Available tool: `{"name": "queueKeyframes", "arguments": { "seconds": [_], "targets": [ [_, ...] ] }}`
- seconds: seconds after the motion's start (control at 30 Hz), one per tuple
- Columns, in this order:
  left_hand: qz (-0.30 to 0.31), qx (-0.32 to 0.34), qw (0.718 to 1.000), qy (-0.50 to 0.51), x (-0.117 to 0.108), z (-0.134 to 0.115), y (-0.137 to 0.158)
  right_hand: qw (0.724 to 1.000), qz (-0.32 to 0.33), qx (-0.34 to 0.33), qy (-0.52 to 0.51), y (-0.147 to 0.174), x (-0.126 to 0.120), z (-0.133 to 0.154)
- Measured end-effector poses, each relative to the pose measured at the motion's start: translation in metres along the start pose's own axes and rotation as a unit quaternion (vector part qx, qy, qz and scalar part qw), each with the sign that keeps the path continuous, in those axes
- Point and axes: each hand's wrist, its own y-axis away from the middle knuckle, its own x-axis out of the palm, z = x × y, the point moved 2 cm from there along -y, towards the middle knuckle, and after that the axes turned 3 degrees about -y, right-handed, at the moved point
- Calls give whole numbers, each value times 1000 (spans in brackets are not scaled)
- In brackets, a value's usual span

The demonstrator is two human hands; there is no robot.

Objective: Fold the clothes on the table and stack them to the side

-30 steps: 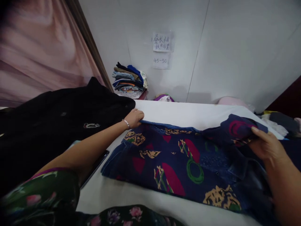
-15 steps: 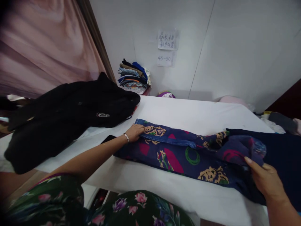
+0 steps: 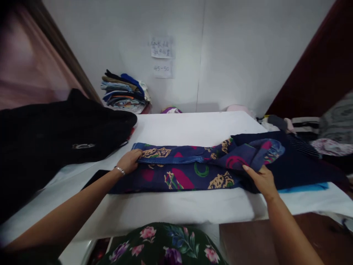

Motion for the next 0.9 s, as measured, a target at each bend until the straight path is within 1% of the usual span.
{"name": "queueKeyframes", "arguments": {
  "seconds": [0.07, 0.13, 0.23, 0.3, 0.4, 0.47, 0.53, 0.6, 0.67, 0.77, 0.83, 0.9],
  "targets": [
    [28, 1, 1000, -6, 3, -1, 2, 1000, 9, -14, -3, 6, 1, 6],
    [49, 4, 999, -17, 7, 0, 3, 999, 8, -50, -2, 13, 2, 13],
    [48, 7, 998, -31, 8, 1, 2, 994, 2, -111, 9, 24, 4, 19],
    [38, 12, 999, -34, 6, 3, 1, 992, 1, -122, 20, 30, 4, 17],
    [4, 13, 999, -31, 3, 4, 4, 995, -18, -100, 16, 40, 0, 12],
    [-10, 10, 1000, -25, 3, 4, 7, 997, -33, -68, -24, 49, -3, 10],
    [4, 15, 1000, -14, 7, 4, 10, 996, -39, -38, -75, 59, -4, 11],
    [35, 22, 999, -6, 11, 4, 10, 994, -38, -32, -97, 66, -3, 18],
    [62, 26, 998, -2, 12, 4, 7, 993, -35, -66, -89, 70, -1, 29],
    [86, 23, 996, -1, 9, 7, 2, 983, -14, -166, -74, 69, 4, 52],
    [81, 25, 996, -1, 5, 9, 1, 972, 16, -219, -78, 65, 7, 67],
    [52, 29, 998, -3, 0, 11, 3, 969, 35, -230, -88, 60, 10, 76]
  ]
}}
